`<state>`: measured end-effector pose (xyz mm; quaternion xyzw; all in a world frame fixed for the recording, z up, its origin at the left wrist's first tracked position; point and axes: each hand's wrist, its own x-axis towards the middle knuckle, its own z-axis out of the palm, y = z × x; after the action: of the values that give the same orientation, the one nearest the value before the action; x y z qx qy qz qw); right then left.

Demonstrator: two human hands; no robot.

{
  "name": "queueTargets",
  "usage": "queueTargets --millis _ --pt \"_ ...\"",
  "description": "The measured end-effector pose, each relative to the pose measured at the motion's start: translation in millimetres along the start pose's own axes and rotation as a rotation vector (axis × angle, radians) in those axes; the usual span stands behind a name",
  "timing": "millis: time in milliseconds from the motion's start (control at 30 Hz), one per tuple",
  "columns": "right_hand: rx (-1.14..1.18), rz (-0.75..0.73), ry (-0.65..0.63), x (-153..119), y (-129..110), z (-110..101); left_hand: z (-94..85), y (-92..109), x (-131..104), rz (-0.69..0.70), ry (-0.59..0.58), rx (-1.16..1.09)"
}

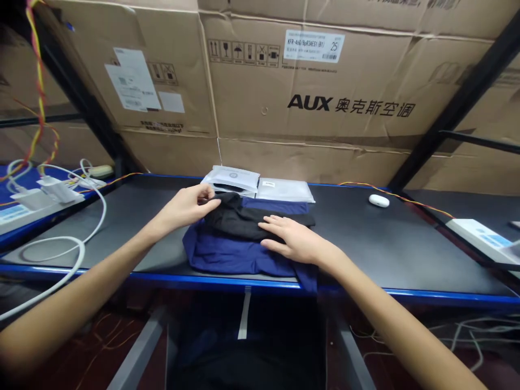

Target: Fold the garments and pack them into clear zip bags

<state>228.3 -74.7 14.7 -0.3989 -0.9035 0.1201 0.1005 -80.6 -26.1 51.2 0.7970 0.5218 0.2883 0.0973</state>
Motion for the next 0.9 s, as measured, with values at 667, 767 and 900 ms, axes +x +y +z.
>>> queueTargets --millis 667,767,900 --pt "-0.001 0.183 0.115 -45.2 50.4 3.9 71.8 74.6 -15.3 0.479 -0.345 0.066" --pt "-0.007 0.206 0.124 -45.5 51.4 5.1 57.8 65.2 -12.8 0.445 -0.242 0.124" --pt "-0.021 0.226 0.119 -45.9 50.7 5.5 42.2 50.5 -7.4 0.202 -0.113 0.390"
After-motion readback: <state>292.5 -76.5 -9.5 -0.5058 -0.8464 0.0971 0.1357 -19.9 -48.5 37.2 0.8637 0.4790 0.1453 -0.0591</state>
